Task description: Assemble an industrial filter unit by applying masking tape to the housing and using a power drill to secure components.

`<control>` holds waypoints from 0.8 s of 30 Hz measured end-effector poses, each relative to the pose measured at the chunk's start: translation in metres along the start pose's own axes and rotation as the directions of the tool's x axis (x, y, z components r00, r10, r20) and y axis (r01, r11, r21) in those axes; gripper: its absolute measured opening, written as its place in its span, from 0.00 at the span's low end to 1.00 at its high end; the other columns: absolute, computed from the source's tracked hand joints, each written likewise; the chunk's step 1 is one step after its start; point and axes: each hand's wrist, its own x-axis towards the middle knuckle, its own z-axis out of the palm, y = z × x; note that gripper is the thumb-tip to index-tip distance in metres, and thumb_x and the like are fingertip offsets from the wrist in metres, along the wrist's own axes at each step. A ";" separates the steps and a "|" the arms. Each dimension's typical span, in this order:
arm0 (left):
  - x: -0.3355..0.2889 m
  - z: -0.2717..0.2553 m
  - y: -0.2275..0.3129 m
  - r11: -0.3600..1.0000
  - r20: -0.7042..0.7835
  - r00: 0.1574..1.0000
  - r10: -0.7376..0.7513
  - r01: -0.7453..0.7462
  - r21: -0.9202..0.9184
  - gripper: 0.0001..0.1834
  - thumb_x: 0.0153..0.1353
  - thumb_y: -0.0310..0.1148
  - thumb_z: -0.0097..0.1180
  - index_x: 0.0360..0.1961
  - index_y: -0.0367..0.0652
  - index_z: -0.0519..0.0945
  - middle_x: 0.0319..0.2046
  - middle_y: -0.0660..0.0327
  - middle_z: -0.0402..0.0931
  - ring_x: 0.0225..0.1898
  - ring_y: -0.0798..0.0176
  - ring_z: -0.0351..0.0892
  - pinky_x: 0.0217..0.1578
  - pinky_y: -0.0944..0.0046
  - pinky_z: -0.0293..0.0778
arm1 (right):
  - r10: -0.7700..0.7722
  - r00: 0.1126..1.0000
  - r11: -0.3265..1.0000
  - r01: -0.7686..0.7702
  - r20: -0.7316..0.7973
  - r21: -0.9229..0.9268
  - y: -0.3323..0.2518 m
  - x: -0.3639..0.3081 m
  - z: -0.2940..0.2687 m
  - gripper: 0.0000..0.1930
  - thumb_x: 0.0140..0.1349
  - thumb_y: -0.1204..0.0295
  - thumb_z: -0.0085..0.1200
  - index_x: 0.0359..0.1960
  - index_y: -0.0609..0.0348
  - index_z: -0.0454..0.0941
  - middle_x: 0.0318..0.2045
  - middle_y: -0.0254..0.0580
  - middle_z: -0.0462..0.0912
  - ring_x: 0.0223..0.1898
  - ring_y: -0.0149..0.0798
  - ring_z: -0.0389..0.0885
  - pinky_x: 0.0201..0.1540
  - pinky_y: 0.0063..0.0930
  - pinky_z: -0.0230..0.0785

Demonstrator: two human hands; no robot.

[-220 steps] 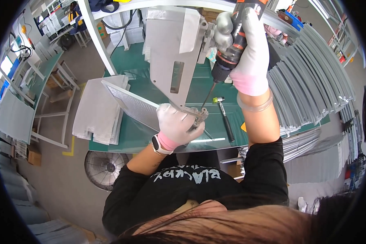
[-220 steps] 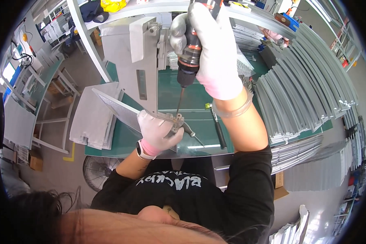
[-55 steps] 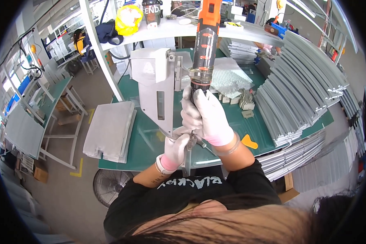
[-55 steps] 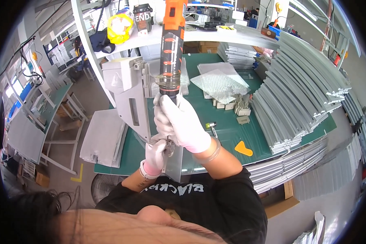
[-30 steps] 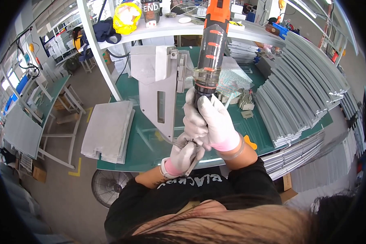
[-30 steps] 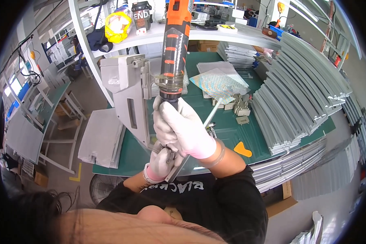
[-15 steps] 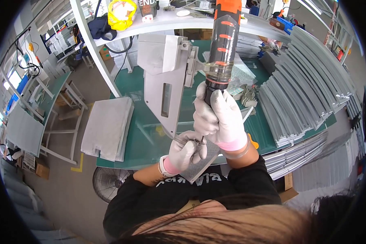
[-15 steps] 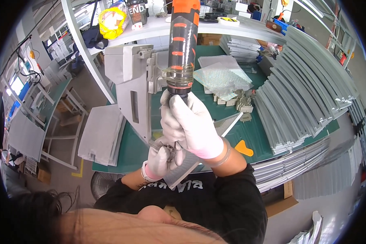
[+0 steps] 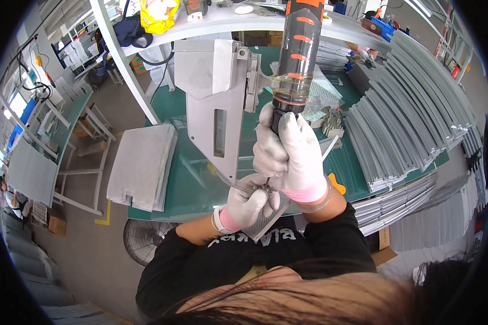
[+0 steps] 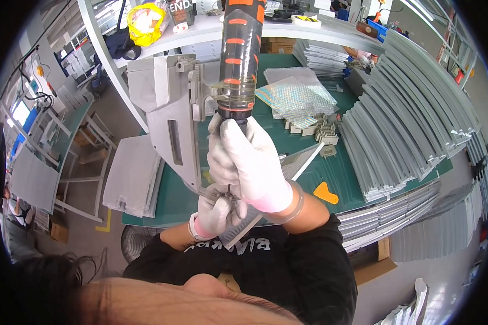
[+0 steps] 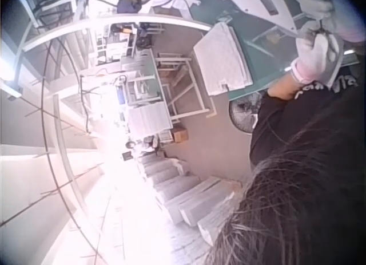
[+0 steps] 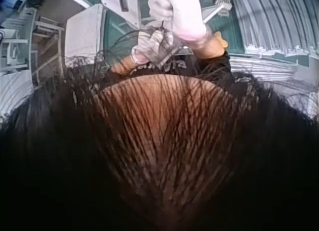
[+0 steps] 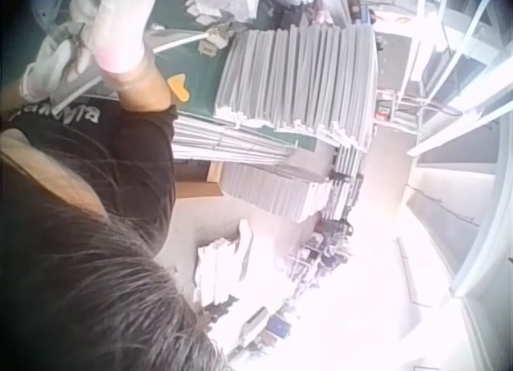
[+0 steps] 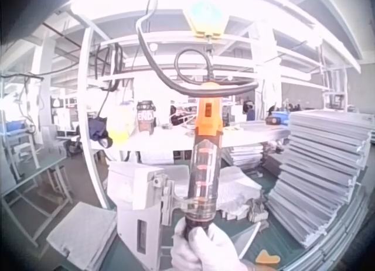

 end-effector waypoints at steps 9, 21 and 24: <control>0.013 0.004 0.000 0.993 0.086 0.993 0.076 -0.068 -0.094 0.19 0.69 0.24 0.38 0.59 0.42 0.71 0.34 0.52 0.79 0.27 0.67 0.75 0.33 0.69 0.74 | 0.024 0.996 1.000 -0.025 0.092 0.008 -0.001 0.003 -0.010 0.19 0.71 0.52 0.51 0.47 0.55 0.67 0.21 0.28 0.64 0.16 0.23 0.57 0.19 0.20 0.51; 0.027 0.001 -0.005 0.985 0.202 0.978 0.044 -0.008 -0.173 0.15 0.74 0.36 0.44 0.54 0.37 0.71 0.34 0.54 0.77 0.31 0.63 0.76 0.35 0.63 0.74 | -0.414 0.888 0.704 0.452 0.201 -0.547 -0.072 0.066 0.011 0.27 0.65 0.67 0.50 0.64 0.67 0.64 0.53 0.44 0.77 0.51 0.37 0.79 0.51 0.30 0.74; 0.032 0.007 -0.005 0.999 0.243 0.970 -0.006 0.018 -0.048 0.16 0.73 0.36 0.44 0.57 0.39 0.71 0.34 0.56 0.78 0.35 0.62 0.76 0.41 0.60 0.72 | -0.295 0.933 0.720 0.360 0.207 -0.593 -0.097 0.075 0.012 0.21 0.63 0.74 0.54 0.56 0.64 0.68 0.39 0.39 0.80 0.37 0.28 0.80 0.40 0.23 0.73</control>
